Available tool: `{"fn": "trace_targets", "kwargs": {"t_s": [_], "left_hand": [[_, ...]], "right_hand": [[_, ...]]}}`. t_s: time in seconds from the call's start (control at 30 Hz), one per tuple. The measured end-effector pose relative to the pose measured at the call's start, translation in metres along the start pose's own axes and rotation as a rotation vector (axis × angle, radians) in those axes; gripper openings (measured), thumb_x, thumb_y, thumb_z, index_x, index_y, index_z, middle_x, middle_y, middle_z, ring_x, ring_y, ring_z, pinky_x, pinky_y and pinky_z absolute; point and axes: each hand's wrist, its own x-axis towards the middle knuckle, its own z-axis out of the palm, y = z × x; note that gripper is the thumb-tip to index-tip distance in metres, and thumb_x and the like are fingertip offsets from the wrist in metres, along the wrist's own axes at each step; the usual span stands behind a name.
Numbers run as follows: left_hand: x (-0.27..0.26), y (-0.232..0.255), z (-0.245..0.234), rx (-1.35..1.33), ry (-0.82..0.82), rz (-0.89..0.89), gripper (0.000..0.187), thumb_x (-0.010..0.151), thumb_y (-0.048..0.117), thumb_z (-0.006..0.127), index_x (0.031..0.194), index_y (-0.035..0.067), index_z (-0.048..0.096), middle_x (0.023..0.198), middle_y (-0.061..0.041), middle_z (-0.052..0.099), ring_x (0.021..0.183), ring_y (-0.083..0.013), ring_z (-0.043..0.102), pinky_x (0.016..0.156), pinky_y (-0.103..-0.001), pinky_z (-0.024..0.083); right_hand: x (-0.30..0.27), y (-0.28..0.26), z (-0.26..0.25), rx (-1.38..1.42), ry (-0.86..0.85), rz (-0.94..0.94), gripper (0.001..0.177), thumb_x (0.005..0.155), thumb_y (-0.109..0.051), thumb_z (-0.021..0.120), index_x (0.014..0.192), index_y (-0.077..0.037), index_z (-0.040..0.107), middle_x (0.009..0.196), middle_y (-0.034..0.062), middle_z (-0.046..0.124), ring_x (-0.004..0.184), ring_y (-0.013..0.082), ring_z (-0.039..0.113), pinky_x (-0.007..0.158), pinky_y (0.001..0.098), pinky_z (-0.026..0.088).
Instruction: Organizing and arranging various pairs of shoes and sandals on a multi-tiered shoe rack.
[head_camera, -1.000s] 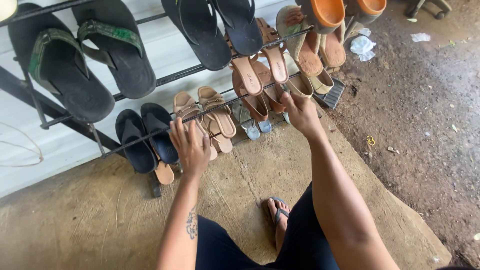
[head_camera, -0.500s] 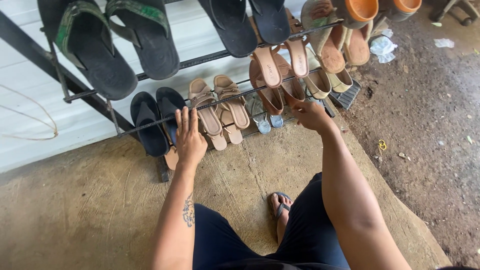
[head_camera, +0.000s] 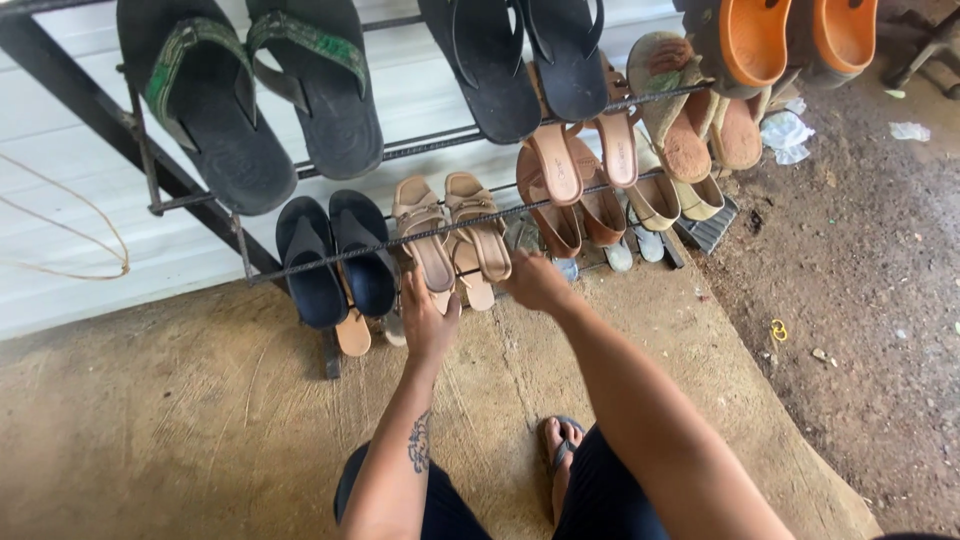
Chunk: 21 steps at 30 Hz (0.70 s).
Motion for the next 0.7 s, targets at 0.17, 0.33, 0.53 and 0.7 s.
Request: {"fn": "trace_targets", "kwargs": {"t_s": [0.17,0.33,0.53,0.7], "left_hand": [[0.023,-0.010,0.020,-0.142,-0.024,-0.127,0.108,0.083,0.043,0.083,0.158,-0.001,0.018,0.156,-0.032,0.036,0.143,-0.0451,0.040,0.116,-0.052,0.040],[0.040,0.023,0.001,-0.218,-0.104,-0.278,0.121,0.074,0.038,0.089,0.160,0.004,0.010,0.154,-0.028,0.040,0.135,-0.0433,0.049,0.111,-0.049,0.045],[0.037,-0.002,0.021,-0.216,-0.013,-0.147,0.112,0.075,0.018,0.086,0.162,0.004,0.017,0.147,-0.027,0.053,0.121,-0.0428,0.064,0.102,-0.049,0.054],[0.038,0.010,0.026,-0.268,-0.053,-0.177,0.109,0.077,0.022,0.086,0.160,0.000,0.019,0.144,-0.028,0.057,0.119,-0.0392,0.068,0.100,-0.046,0.057]], "right_hand": [[0.023,-0.016,0.014,0.106,0.025,0.046,0.095,0.090,-0.044,0.073,0.160,-0.009,0.019,0.138,0.0269,0.054,0.114,0.0375,0.064,0.095,0.0460,0.059],[0.042,-0.010,0.033,0.107,0.013,0.076,0.119,0.083,-0.047,0.084,0.163,-0.012,0.003,0.137,0.0304,0.051,0.118,0.0401,0.060,0.102,0.0467,0.052],[0.048,-0.025,0.033,0.140,0.033,0.205,0.112,0.089,-0.035,0.079,0.165,-0.012,0.001,0.133,0.0334,0.048,0.112,0.0410,0.063,0.095,0.0462,0.056],[0.048,-0.025,0.036,0.201,0.060,0.216,0.104,0.091,-0.032,0.074,0.164,-0.005,0.004,0.123,0.0285,0.058,0.097,0.0343,0.068,0.088,0.0427,0.061]]}}
